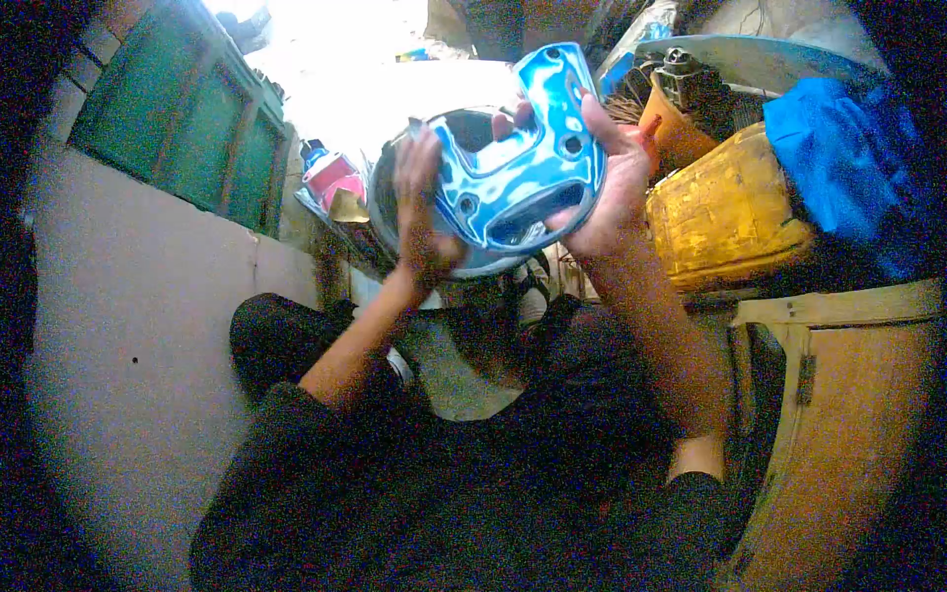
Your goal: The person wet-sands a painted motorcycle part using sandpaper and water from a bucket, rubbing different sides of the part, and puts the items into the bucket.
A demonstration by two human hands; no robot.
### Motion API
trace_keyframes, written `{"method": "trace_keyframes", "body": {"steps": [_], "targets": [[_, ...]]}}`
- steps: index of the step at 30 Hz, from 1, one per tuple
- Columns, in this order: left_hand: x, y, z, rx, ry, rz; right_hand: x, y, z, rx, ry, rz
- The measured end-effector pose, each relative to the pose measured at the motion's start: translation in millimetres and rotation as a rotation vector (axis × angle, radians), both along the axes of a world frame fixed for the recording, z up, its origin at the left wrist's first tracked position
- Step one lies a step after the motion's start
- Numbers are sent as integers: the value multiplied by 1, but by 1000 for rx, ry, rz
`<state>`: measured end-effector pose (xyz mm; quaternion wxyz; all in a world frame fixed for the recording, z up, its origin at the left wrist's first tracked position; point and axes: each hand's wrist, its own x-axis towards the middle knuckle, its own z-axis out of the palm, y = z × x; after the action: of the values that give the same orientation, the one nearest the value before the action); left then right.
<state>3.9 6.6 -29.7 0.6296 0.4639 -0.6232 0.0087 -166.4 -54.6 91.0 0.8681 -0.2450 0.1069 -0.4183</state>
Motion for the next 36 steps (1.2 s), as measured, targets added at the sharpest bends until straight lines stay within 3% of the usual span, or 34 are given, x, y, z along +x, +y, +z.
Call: {"method": "trace_keyframes", "body": {"steps": [3, 5, 7, 9, 10, 15, 17, 21, 22, 26, 28, 32, 36], "targets": [[-30, 42, -8, -20, -66, -177, -2, -2, -8, 113, -38, 29], [-17, 22, -9, -221, -165, -131, 1, -1, -10, 89, -29, -15], [13, -3, 0, -114, -177, -32, 5, 5, -1, 99, -20, -27], [19, -8, 25, -29, -13, 83, 7, 9, 4, 121, -39, -10], [16, -9, 12, -46, -64, 125, 7, 9, 2, 118, -42, -2], [-34, 48, -2, -64, -87, -135, 4, 5, -8, 155, -39, 27], [-14, 25, 3, -241, -174, -120, 4, 3, -6, 123, -20, -1], [15, -2, 15, 119, 126, 133, 8, 10, 3, 158, -62, 46], [6, 3, 11, 79, 88, 172, 9, 9, 1, 169, -61, 43], [-29, 39, -7, -30, -24, -53, 4, 1, -7, 118, 32, -20], [-21, 25, -6, -228, -154, -126, 4, 2, -2, 150, 54, -88], [5, 0, 13, 102, 52, 160, 3, 5, 2, 146, 30, -52], [-38, 47, -1, -46, -17, -94, 3, 0, -4, 127, -4, -7]]}}
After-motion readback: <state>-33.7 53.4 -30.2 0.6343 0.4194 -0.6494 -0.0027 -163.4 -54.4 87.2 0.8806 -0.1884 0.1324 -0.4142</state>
